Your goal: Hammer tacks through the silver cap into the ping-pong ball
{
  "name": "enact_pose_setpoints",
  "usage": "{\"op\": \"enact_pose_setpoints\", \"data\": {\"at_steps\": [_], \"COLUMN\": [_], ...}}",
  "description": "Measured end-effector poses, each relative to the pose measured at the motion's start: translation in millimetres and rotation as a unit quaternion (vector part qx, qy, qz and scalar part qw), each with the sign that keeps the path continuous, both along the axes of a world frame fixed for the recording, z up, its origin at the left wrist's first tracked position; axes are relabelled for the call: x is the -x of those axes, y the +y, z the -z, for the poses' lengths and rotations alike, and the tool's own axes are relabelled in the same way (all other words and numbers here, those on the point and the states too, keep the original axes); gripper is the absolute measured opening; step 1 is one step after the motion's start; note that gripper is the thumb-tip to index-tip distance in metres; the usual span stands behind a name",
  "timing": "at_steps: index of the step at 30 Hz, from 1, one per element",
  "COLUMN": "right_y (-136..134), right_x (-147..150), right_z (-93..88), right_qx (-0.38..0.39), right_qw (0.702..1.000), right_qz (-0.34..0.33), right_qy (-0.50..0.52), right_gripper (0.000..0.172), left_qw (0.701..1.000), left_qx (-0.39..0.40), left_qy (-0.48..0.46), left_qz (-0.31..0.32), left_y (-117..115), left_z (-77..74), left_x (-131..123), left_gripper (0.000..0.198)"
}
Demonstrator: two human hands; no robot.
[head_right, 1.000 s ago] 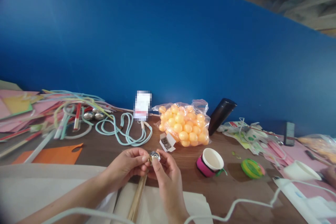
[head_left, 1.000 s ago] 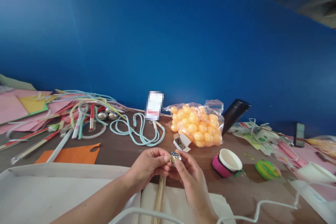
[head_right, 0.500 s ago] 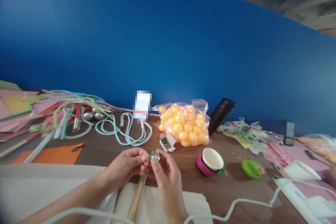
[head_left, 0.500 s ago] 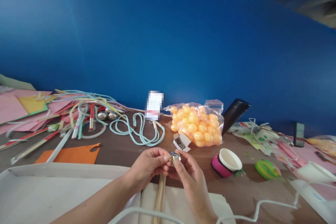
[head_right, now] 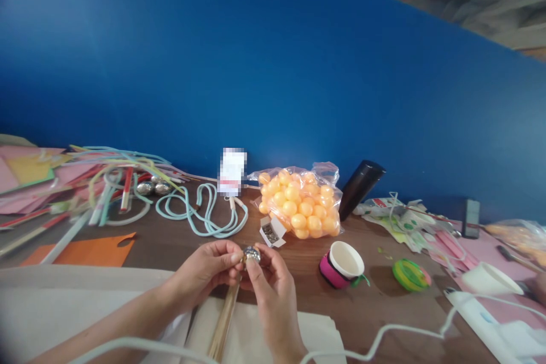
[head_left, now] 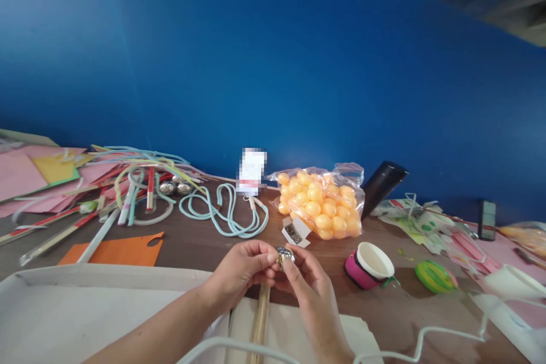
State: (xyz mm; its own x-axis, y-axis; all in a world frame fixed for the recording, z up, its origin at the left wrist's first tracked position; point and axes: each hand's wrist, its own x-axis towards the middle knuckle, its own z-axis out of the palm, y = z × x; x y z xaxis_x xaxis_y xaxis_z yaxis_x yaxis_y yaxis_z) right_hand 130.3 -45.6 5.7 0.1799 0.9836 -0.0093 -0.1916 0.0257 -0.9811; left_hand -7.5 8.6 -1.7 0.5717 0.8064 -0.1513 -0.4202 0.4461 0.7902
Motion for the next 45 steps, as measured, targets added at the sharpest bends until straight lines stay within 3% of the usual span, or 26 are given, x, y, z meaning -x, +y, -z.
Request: {"op": "enact_pose_setpoints", "data": {"at_steps": [45], "right_y": [-1.4], "right_x": [0.9], "right_z": [-0.9], "right_qx": [-0.001], "right_qw": [1.0], "right_qz": [0.015], "right_qy": [-0.023], "right_gripper": [0.032], "left_qw": [1.0], "left_qx": [0.004], "left_qy": [0.002], "left_qz": [-0.021], "left_y": [-1.9], "left_z": [-1.8], "left_x": [-1.9], "left_gripper": [0.021]}}
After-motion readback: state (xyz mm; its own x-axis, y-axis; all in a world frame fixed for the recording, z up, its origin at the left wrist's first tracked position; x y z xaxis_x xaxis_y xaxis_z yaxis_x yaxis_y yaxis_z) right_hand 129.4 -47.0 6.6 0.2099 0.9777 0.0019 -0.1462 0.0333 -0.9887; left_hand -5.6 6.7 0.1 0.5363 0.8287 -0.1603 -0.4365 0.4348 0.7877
